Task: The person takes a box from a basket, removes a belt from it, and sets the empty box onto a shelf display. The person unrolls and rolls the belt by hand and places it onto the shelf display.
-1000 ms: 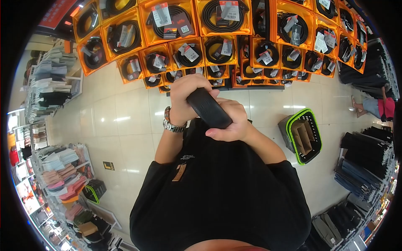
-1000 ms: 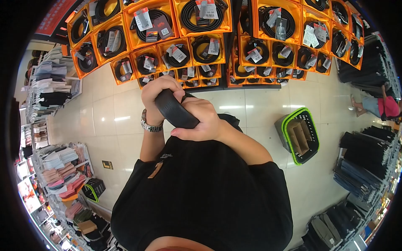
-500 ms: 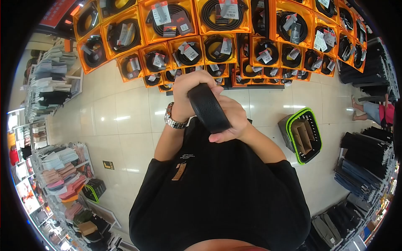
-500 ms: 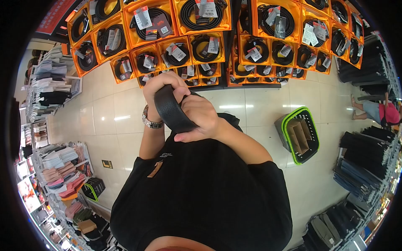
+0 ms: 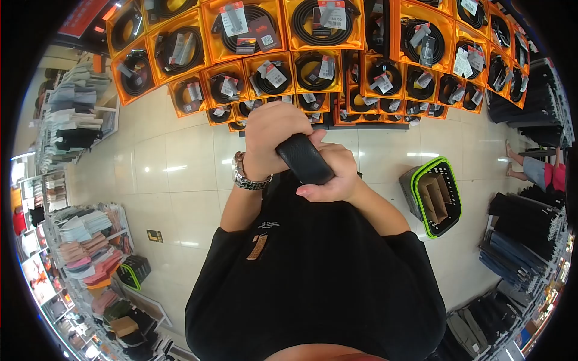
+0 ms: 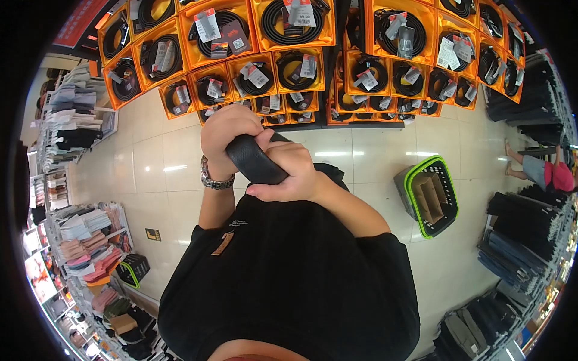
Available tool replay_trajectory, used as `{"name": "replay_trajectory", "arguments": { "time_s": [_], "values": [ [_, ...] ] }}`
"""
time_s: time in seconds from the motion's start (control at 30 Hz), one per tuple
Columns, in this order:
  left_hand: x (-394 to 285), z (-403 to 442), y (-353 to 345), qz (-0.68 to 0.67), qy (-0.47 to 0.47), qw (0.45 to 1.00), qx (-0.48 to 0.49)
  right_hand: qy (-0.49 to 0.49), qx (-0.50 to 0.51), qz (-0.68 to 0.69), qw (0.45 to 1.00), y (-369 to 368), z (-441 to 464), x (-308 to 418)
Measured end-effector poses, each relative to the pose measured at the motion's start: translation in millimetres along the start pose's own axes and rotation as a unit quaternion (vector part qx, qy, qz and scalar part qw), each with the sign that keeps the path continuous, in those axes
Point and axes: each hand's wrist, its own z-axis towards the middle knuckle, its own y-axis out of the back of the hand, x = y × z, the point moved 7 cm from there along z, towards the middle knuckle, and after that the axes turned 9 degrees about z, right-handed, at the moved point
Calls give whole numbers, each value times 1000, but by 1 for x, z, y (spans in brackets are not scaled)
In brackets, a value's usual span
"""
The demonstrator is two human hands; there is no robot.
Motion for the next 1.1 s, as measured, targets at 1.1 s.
{"name": "replay_trajectory", "arguments": {
  "time_s": [1.1],
  "values": [
    [43, -17, -5, -31, 243, 969, -27, 106, -42, 36, 993, 8, 6, -13]
  ]
}}
